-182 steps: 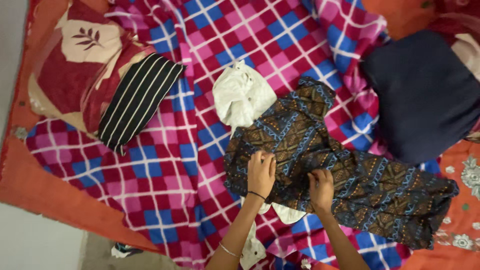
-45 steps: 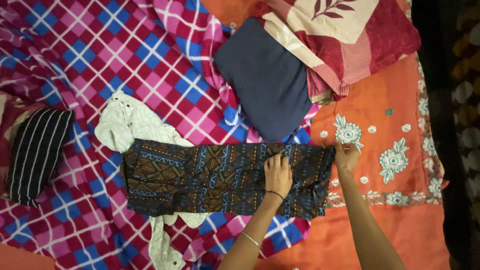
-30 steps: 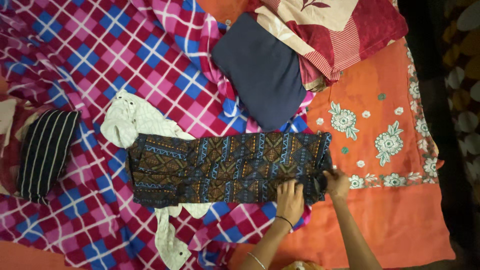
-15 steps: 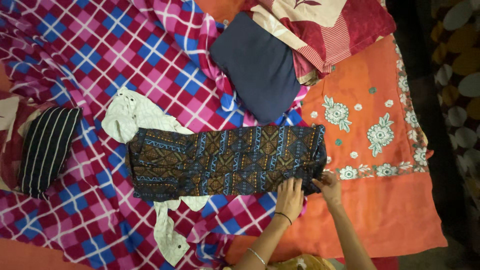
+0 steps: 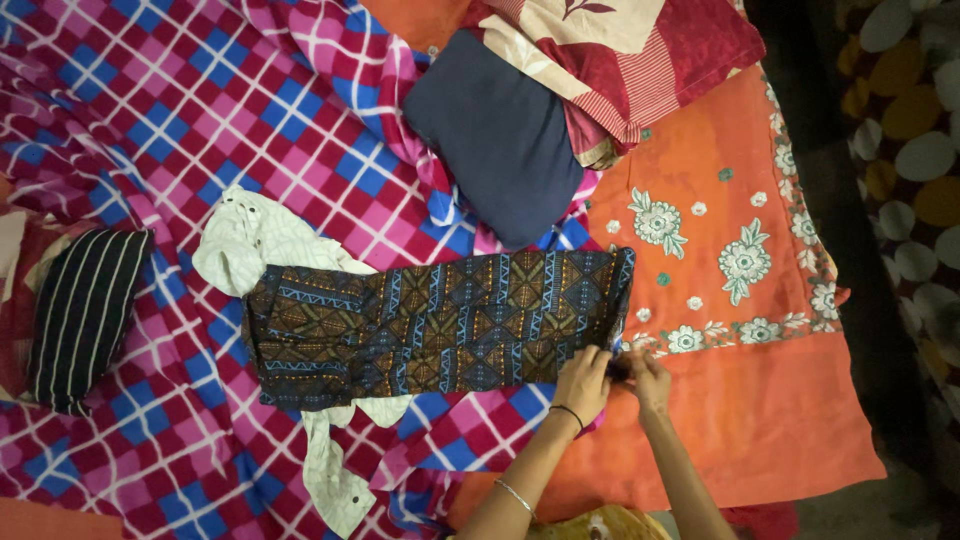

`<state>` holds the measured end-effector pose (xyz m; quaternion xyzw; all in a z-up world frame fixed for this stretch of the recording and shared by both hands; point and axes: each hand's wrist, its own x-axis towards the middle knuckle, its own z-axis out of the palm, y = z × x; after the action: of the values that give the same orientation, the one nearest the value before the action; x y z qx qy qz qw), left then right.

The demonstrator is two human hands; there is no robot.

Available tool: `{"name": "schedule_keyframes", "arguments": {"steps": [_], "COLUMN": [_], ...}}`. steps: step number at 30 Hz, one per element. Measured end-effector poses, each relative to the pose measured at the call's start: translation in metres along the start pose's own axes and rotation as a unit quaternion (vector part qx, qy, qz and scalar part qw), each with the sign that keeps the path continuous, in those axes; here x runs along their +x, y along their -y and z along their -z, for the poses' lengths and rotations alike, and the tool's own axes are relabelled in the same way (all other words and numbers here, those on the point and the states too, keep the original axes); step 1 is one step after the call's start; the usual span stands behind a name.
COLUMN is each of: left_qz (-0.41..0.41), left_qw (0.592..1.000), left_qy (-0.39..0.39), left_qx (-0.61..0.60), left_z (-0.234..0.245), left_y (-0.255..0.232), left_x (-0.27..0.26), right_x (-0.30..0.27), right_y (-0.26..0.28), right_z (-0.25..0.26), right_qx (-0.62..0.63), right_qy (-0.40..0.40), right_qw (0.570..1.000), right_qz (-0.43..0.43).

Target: The person folds a pair of trousers and several shirts by hand on a bed.

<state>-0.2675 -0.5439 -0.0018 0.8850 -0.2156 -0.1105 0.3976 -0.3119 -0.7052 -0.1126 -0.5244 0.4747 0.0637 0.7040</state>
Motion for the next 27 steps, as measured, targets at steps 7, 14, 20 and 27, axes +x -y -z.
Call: {"name": "schedule_keyframes", "arguments": {"steps": [7,14,20,27], "left_qz": [0.069,0.128,0.089,0.091], "left_qw": [0.998,0.988,0.993,0.994], "left_qy": [-0.011,-0.047,0.005,-0.054], "left_qx": [0.003,-0.078,-0.08,-0.032], "left_z": [0.005,0.004,0.016,-0.008], "left_y": [-0.001,0.005,-0.007,0.004], "left_x": [-0.004,-0.014,-0.015,-0.019], "right_x": [0.014,0.013,0.004,-0.003], "right_y": [0.002,-0.003,-0.013,-0.012], "right_z": [-0.015,-0.026,-0.026,-0.008], "right_qx": [-0.144,-0.056,-0.038,0.065], "right_qy": [0.053,0.106,-0.016,0.032], "right_qw": [0.986,0.991,0.998,0.989], "right_qz": [-0.061,-0.058,0.041,-0.126]}}
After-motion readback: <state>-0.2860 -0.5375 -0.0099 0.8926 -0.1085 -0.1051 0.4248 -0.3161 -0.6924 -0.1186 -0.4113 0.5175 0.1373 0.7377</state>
